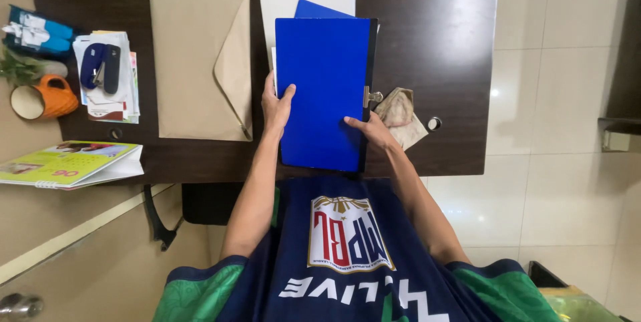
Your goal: The person cleans a white countertop and a dark wooden table using a cloth. They also handle a cardboard box, a blue folder, and a stapler while organizing items on the surfaces.
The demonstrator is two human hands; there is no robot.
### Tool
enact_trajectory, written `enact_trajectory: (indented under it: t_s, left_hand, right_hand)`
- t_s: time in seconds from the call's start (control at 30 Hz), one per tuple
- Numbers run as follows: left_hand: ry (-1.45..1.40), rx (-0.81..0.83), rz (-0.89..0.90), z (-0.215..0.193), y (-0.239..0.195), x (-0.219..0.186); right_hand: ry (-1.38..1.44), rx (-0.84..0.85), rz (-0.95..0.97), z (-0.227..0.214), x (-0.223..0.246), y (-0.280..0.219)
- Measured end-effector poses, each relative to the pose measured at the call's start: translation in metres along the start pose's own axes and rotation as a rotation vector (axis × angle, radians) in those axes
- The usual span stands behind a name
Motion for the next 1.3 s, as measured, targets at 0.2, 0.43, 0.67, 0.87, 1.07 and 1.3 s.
enact_trajectory:
  t_s: [0.2, 0.43, 0.67, 0.87, 1.07, 1.3]
  left_hand:
    - [0.015, 0.001, 0.056, -0.022, 0.009, 0.017]
    - [0.028, -0.089, 0.102, -0.049, 0.020, 0.062]
    - [0.296, -0.241, 0.428, -0.077, -0.009, 0.047]
    - [-0.482, 0.161, 0.168, -0.119, 0.015, 0.114]
    - [-0.813, 0.074, 0.071, -0.180, 0.005, 0.126]
    - [-1.013, -0.054, -0.027, -0.214, 0.009, 0.129]
  right_hand:
    - [-0.009, -0.023, 0.045, 0.026, 0.012, -0.005]
    - [-0.103, -0.031, -0.050, 0.076, 0.053, -0.011]
    - [-0.418, -0.128, -0.222, 0.170, 0.137, -0.033]
    - [-0.827, -0.060, -0.448, 0.254, 0.165, -0.034]
    - [-0.922, 0.133, -0.628, 0.299, 0.120, -0.005]
    - [-1.057, -0.319, -0.694, 0.277, 0.083, 0.028]
Point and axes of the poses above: each hand's wrist, its own y-axis towards the middle knuckle, its own z-axis out of the palm, x = y × z, the point moved 5 cm from there along y, towards the middle knuckle, and after that the axes turned 7 degrees about -y, right-handed, at the moved point
